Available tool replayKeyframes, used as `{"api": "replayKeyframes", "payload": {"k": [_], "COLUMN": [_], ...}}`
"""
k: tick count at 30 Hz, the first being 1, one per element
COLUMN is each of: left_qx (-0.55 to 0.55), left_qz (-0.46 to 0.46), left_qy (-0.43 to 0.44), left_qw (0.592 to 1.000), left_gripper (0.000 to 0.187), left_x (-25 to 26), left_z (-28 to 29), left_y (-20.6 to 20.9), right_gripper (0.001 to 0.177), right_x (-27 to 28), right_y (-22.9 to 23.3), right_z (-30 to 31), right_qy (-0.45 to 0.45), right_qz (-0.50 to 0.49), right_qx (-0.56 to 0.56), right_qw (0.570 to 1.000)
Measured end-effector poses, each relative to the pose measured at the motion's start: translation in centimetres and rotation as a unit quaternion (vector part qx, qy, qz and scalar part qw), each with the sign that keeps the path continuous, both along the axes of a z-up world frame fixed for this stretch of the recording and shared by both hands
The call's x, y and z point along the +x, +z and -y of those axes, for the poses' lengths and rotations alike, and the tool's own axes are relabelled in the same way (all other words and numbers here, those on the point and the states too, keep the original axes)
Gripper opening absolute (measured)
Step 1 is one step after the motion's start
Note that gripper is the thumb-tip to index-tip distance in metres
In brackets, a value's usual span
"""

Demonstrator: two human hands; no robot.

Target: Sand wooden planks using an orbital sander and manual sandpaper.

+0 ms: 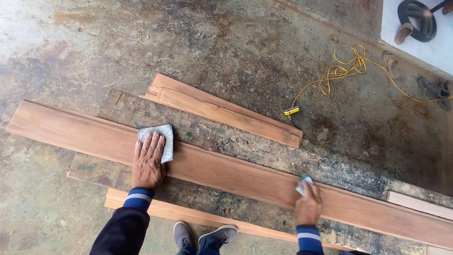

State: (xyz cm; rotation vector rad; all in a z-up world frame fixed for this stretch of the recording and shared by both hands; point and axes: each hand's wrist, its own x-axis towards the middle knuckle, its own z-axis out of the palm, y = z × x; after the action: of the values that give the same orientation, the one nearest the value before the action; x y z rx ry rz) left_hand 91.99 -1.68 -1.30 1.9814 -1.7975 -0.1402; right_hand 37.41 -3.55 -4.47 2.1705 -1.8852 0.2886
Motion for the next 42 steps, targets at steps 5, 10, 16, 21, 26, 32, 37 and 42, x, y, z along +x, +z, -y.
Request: {"api": "replayKeyframes", "payload": {"k": [5, 10, 16, 21, 26, 32, 37, 42], "left_qx": [0.021, 0.034, 0.043, 0.066, 0.077, 0.067, 0.076, 0.087], "left_qz": [0.001, 0.02, 0.006, -0.005, 0.014, 0.018, 0.021, 0.009], "left_qy": [0.006, 0.016, 0.015, 0.022, 0.002, 0.005, 0.011, 0.016], "left_qw": [1.0, 0.999, 0.999, 0.998, 0.997, 0.998, 0.997, 0.996], "left_gripper": [0.069, 0.068, 0.07, 0.072, 0.073, 0.073, 0.074, 0.078], "left_x": [-0.3, -0.2, -0.2, -0.4, -0.2, -0.1, -0.4, -0.1], "left_z": [0.3, -0.2, 0.2, 0.1, 0.3, 0.3, 0.5, 0.5], "left_y": [0.5, 0.5, 1.5, 1.6, 1.8, 1.7, 2.3, 2.4], "right_gripper": [0.051, 0.028, 0.033, 0.027, 0.025, 0.033, 0.031, 0.023], "right_x": [5.6, 19.3, 10.7, 15.2, 33.7, 24.7, 4.2, 7.4], "right_y": [0.2, 3.5, 7.0, 5.2, -0.2, 0.6, 6.2, 2.8], "right_z": [1.1, 3.4, 5.1, 6.4, 6.3, 6.2, 4.8, 4.8], "right_qy": [-0.169, 0.152, 0.158, 0.171, 0.244, 0.255, 0.196, 0.114], "right_qz": [0.174, 0.229, 0.184, 0.197, 0.273, 0.259, 0.136, 0.142], "right_qx": [0.117, 0.097, 0.207, 0.25, 0.218, 0.22, 0.149, 0.176], "right_qw": [0.963, 0.957, 0.948, 0.933, 0.905, 0.905, 0.96, 0.967]}}
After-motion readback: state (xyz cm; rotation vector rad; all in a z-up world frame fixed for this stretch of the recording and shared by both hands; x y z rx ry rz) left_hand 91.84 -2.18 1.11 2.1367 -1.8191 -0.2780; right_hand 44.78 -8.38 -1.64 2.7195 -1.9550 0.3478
